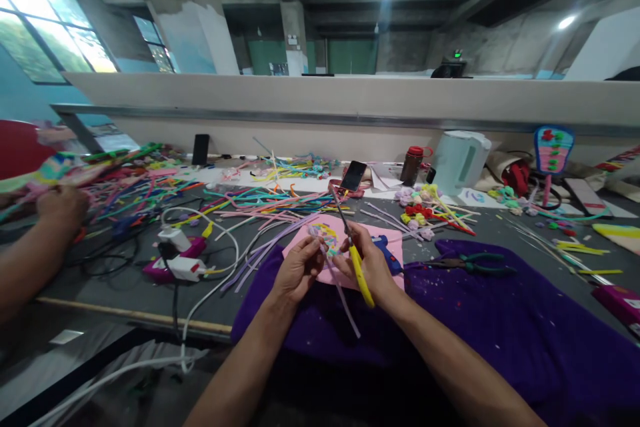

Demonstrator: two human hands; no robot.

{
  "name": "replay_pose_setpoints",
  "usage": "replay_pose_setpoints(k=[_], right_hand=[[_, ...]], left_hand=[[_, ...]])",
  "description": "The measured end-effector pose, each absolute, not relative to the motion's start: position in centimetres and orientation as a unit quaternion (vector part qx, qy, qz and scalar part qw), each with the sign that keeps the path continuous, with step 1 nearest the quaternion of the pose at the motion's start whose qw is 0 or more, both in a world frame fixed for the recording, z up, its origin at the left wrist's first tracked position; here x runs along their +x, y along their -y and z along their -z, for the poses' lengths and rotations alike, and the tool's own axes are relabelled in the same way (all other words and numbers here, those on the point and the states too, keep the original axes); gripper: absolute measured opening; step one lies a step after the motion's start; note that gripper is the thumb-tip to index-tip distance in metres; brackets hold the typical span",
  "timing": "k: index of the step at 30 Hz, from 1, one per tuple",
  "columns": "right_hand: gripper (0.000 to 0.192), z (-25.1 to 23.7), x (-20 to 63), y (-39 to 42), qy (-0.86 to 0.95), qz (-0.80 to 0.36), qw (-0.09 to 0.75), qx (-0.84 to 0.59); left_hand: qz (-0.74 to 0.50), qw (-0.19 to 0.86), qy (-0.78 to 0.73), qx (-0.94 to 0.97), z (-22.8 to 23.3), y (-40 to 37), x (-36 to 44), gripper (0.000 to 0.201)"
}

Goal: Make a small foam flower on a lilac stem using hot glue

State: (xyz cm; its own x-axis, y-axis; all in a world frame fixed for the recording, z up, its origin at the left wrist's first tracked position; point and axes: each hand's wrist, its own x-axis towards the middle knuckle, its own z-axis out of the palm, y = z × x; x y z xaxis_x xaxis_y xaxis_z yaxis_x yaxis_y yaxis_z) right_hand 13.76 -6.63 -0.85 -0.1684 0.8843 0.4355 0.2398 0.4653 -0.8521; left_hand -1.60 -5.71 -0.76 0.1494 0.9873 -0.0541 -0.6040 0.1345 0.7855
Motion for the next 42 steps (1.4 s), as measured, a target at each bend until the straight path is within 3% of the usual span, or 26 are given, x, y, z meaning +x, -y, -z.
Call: replay_pose_setpoints(k=[3,7,11,42], right_hand=[[0.068,0.6,14.8,6.7,0.735,-0.194,0.463,-0.455],[0.062,0.3,15.4,6.6,0.771,-0.056,0.416,-0.479],[0.062,0.6,15.2,6.7,0.806,0.016,0.358,-0.472],[0.065,1.5,14.8,6.9,0.824,0.030,0.324,-0.465]], left_hand=[[-0.580,0.698,-0.302,0.292,0.7,5.8,-1.7,0.028],[-0.593,0.685,-0.288,0.312,0.8,5.8,-1.8,0.023],[-0.605,0.667,-0.281,0.332,0.8,5.7,-1.9,0.018],[-0.629,0.612,-0.322,0.355,0.9,6.0,-1.7,0.023]])
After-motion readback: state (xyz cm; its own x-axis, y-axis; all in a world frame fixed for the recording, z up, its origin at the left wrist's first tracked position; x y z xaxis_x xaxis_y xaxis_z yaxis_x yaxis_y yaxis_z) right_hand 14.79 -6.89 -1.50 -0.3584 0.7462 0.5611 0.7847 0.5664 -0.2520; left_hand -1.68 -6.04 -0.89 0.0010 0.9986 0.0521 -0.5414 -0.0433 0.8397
